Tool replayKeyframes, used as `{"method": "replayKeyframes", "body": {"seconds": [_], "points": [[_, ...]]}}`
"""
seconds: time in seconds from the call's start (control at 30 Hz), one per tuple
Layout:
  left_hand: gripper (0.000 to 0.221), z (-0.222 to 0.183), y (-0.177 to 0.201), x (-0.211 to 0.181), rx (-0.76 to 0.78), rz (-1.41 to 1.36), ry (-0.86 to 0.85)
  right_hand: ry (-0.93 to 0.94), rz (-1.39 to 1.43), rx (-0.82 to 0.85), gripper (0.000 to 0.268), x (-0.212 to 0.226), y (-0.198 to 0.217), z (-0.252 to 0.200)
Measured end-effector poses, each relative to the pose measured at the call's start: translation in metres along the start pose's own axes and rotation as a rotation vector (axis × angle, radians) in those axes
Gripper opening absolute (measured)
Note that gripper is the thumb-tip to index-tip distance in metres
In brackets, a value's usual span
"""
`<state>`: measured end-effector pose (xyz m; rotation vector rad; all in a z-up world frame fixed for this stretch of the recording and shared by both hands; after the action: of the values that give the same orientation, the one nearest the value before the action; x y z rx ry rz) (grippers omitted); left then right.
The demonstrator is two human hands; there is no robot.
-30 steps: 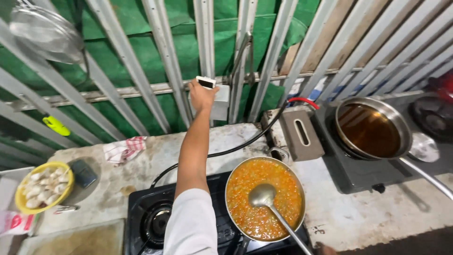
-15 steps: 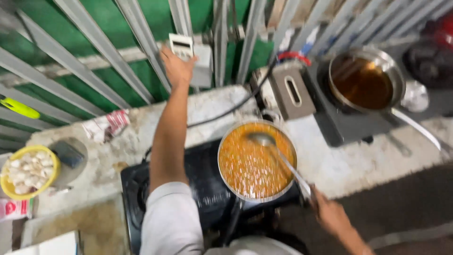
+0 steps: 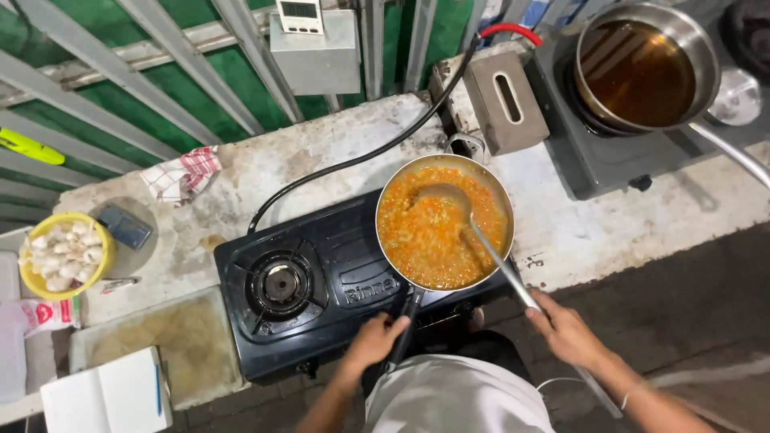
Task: Stirring a pot of food on a gas stove and adding grains from a bowl.
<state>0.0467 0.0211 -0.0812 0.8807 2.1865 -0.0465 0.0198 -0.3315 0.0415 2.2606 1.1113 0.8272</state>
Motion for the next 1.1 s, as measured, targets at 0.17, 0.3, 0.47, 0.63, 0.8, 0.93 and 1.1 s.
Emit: {"method": "replayKeyframes", "body": {"seconds": [0.17,0.3,0.47,0.63,0.8,0.93,1.1], "points": [[0.08,-0.002,-0.02,0.004,-0.12,0.025,0.069,0.107,-0.261,-0.212,0.051,0.022,0.045,0.001],[0.068,-0.018,-0.029,-0.001,-0.332,0.166,0.176,0.222,-0.318,-0.237,0.05,0.009,0.05,0.04],[0.032,-0.047,-0.098,-0.069,-0.84,0.442,-0.262,0.288,-0.042,0.011,0.05,-0.038,0.025,0.077],[0.051,0.086,-0.205,0.005,-0.486,0.066,0.026,0.484,-0.093,-0.095,0.049,-0.053,0.051,0.078],[0.036,0.15,-0.229,0.034,-0.429,-0.119,0.075,0.647,-0.319,-0.36,0.049,-0.069,0.074,0.102],[0.036,0.156,-0.229,0.035,-0.421,-0.172,-0.011,0.624,-0.349,-0.358,0.051,-0.068,0.065,0.113],[0.026,0.166,-0.261,0.053,-0.265,-1.322,0.001,0.536,-0.247,-0.287,0.05,-0.058,0.04,0.108]]}}
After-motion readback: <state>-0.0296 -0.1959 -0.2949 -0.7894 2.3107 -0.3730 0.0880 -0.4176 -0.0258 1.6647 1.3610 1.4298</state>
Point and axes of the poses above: each hand's wrist, its own z-axis towards the middle knuckle, its own y-axis out of the back of the hand, x = y × z, the point moved 7 cm from there along z, towards the middle knuckle, and after that the axes turned 9 degrees about -z, right-handed, at the moved point
